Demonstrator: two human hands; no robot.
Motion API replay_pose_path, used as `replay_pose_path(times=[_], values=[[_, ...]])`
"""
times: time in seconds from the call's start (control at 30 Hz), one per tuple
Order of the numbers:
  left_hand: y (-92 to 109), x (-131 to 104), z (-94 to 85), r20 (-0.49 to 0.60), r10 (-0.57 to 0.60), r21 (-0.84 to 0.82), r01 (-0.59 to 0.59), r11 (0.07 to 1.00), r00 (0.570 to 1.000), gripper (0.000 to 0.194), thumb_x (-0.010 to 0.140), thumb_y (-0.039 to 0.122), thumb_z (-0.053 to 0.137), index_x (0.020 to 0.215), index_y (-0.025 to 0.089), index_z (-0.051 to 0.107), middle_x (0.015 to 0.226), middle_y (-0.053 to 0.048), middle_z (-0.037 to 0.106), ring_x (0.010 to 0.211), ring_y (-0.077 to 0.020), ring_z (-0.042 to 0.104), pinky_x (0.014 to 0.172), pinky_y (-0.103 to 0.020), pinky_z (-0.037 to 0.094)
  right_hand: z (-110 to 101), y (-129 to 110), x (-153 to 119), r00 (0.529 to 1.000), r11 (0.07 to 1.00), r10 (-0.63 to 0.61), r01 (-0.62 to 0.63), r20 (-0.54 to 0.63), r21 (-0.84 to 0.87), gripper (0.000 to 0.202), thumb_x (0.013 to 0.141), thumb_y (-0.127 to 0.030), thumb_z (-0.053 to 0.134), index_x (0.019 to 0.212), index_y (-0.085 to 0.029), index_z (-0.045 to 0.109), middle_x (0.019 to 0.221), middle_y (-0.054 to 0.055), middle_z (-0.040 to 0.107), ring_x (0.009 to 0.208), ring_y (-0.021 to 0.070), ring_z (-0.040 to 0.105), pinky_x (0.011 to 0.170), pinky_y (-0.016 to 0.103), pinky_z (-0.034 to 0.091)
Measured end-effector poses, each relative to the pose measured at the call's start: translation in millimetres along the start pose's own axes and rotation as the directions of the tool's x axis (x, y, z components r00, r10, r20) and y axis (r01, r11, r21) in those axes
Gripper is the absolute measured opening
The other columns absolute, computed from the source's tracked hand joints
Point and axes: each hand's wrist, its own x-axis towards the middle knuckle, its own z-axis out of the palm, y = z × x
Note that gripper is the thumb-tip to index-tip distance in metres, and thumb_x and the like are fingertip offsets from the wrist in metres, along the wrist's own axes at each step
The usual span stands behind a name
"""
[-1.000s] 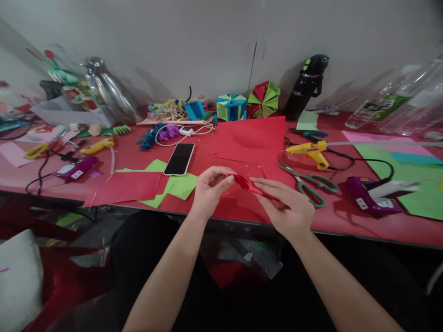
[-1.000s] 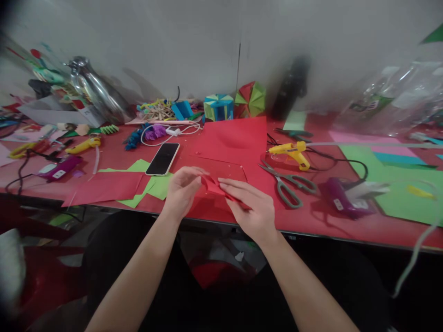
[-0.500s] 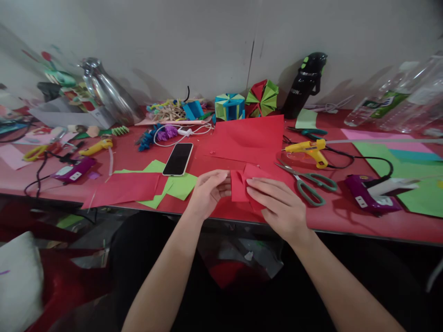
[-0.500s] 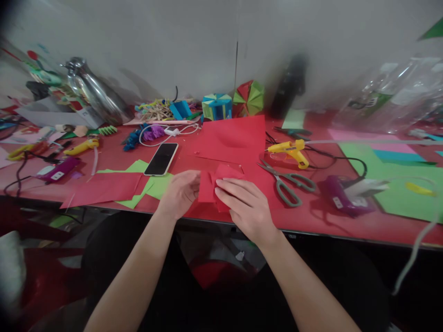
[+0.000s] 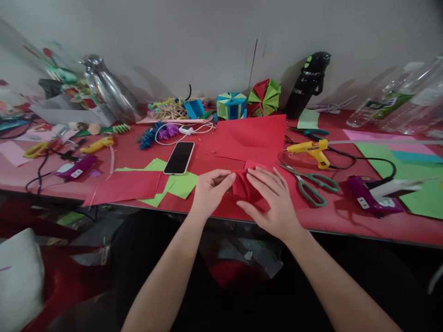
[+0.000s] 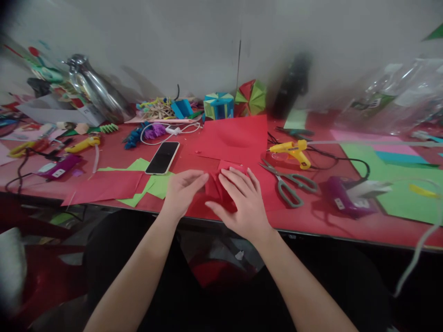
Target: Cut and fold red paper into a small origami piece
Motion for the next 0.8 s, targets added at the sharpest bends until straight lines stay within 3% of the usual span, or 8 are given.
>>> replay_pose_path(times=[0.1,0.3,0.43,0.57,0.8], values=[[-2,-3,4.5,0.042,0.045,0.062,-0.048,0.997,0.998,0.018,0.076,0.034,0.078,0.085,0.018,0.078,0.08,-0.006,0.076,0.072,-0.0173,0.071,0.068,-0.027,0.06,9,0,1,0.985,0.994,0.078,-0.088,-0.155,-0.058,0.031,0.087,-0.025,0.068,0.118,-0.024,0.067,0.12,0.009,0.069,0.113,0.0285,0.063,0.103,0.051,0.044],[-4,-10,17.6,0.058,0.045,0.115,-0.051,0.992,0.997,0.017,0.08,0.035,0.075,0.084,0.018,0.077,0.08,-0.005,0.075,0.074,-0.0164,0.071,0.069,-0.025,0.059,12,3,6,0.97,0.988,0.096,-0.119,-0.226,-0.095,0.015,0.085,-0.018,0.068,0.098,-0.022,0.071,0.103,0.008,0.072,0.096,0.0254,0.066,0.087,0.043,0.049],[-8,-11,24.4,0.032,-0.1,-0.037,0.102,0.994,0.994,0.022,0.077,0.039,0.077,0.084,0.017,0.077,0.077,-0.004,0.074,0.068,-0.0141,0.068,0.065,-0.024,0.059,10,4,6,0.971,0.994,0.049,-0.071,-0.235,-0.086,0.015,0.085,-0.015,0.066,0.097,-0.023,0.071,0.099,0.007,0.073,0.092,0.0237,0.066,0.083,0.041,0.049],[-9,-10,26.8,0.051,-0.245,-0.249,0.25,0.936,0.968,0.023,0.07,0.036,0.083,0.08,0.016,0.075,0.077,-0.003,0.073,0.066,-0.0121,0.068,0.063,-0.022,0.058,11,4,4,0.978,0.993,0.01,-0.034,-0.21,-0.109,0.017,0.084,-0.013,0.067,0.097,-0.022,0.071,0.099,0.007,0.073,0.091,0.0232,0.066,0.084,0.04,0.049],[-9,-10,25.4,0.045,-0.269,-0.316,0.269,0.91,0.962,0.024,0.069,0.034,0.084,0.077,0.014,0.074,0.067,-0.001,0.068,0.059,-0.0098,0.066,0.059,-0.02,0.056,13,6,3,0.978,0.992,-0.002,-0.024,-0.207,-0.123,0.018,0.083,-0.012,0.068,0.097,-0.022,0.071,0.099,0.006,0.074,0.091,0.0221,0.066,0.084,0.039,0.051]])
